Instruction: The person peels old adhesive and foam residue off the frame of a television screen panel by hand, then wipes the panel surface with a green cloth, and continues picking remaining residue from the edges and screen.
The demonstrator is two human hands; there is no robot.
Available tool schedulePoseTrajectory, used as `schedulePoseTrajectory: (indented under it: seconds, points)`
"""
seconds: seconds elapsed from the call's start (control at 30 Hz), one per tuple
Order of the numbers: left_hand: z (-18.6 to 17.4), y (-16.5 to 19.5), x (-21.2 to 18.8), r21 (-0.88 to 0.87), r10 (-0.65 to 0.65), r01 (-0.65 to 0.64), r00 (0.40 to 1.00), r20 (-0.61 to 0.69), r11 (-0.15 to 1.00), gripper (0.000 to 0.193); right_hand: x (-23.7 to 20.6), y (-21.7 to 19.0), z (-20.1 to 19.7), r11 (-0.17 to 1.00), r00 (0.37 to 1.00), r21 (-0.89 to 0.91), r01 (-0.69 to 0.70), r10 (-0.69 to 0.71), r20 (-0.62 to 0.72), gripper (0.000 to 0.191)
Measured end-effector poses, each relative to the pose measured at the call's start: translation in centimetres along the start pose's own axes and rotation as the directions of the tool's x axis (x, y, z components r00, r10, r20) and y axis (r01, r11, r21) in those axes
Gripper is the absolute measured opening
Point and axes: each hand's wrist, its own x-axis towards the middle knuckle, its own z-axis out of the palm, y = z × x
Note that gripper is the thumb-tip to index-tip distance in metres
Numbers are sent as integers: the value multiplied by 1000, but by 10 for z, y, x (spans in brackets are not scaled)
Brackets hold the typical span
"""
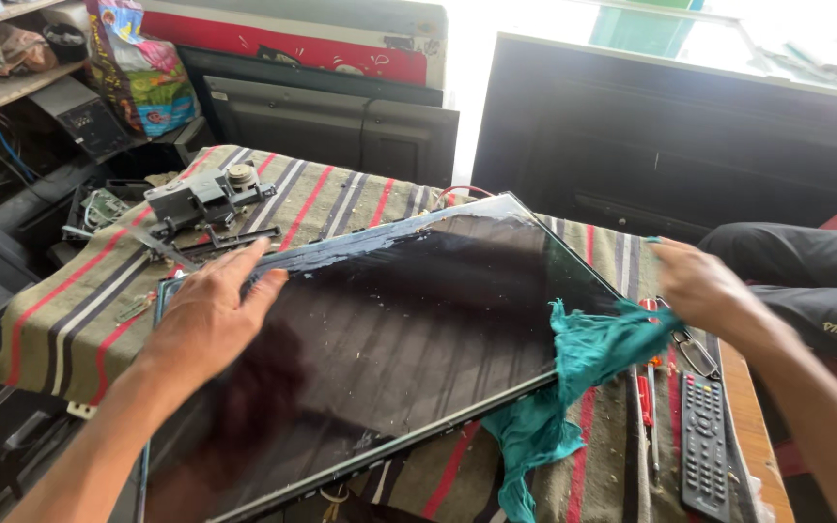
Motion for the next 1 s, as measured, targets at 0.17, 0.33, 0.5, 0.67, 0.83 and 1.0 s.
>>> schedulePoseTrajectory:
  seconds: [0.17, 0.33, 0.5, 0.67, 0.83, 1.0]
  points:
    - [-19, 98, -81, -408, 337, -304, 941, 9, 861, 26, -85, -36, -44, 987, 991, 135, -92, 104, -86, 35]
    - [77, 174, -149, -288, 484, -413, 840, 247, 864, 66, -133, -98, -39, 959, 985, 226, -169, 159, 63, 42]
    - [159, 190, -140, -114, 202, -179, 949, 244, 977, 50, -141, -137, -33, 979, 989, 146, -145, 143, 25, 41]
    - [158, 205, -134, -121, 310, -307, 951, 10, 944, 8, -153, -161, -45, 998, 982, 69, -4, 17, -189, 56]
    - [116, 240, -121, -444, 263, -336, 940, -219, 830, 8, -152, -151, -27, 858, 965, 503, -105, -35, 262, 63]
    - [81, 242, -73, -522, 82, -234, 951, -297, 820, 24, -129, -117, -12, 490, 922, 781, -387, 180, 344, 28]
